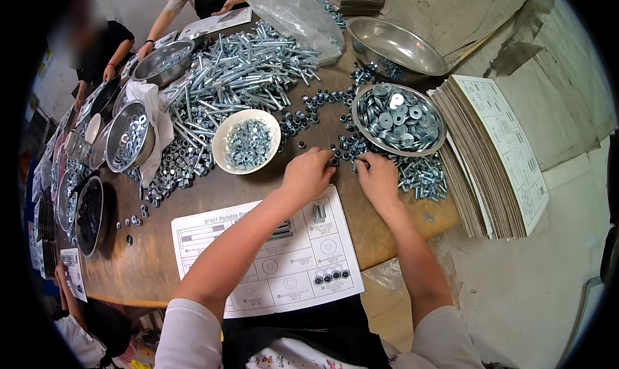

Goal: The person sorts metal fasteners, including bolts, nuts, and washers, from bowls and piles on a table. They place the items onto a printed instruction sheet, aligning them with diagrams, and then move the sorted items into a plastic bag.

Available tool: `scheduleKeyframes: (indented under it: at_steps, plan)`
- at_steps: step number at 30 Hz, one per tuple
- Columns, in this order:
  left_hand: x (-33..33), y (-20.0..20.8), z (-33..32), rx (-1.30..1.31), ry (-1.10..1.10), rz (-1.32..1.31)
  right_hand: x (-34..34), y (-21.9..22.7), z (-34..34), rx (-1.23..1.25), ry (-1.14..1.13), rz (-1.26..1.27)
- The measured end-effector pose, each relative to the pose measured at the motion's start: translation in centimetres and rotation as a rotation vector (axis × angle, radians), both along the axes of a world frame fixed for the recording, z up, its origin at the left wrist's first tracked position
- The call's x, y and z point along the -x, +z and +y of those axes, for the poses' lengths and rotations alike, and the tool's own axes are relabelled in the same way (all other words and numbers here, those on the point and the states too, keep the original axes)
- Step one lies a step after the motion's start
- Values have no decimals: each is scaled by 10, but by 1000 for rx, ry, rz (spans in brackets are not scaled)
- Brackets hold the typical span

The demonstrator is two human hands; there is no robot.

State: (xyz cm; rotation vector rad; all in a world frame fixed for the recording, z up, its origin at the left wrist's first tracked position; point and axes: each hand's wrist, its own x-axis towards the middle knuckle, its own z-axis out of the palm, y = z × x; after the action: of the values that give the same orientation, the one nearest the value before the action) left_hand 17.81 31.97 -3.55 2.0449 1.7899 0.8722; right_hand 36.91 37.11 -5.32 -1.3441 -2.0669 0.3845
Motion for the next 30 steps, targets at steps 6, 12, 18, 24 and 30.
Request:
scheduleKeyframes:
  at_steps: [6, 12, 18, 24, 30]
  plan:
    - [-14, -14, 34, 60, 12, 79, 14, 5, -11, 107, 21, -59]
    - [-12, -14, 34, 81, -3, 120, 15, 0, -2, 37, 42, -128]
    - [-10, -10, 34, -4, -27, 225, 15, 3, 0, 10, 91, -282]
    - [-1, 31, -13, -121, -134, 119, -6, 45, -43, 283, 166, 64]
    - [8, 36, -139, 269, -260, -135, -30, 66, -136, 449, 581, -20]
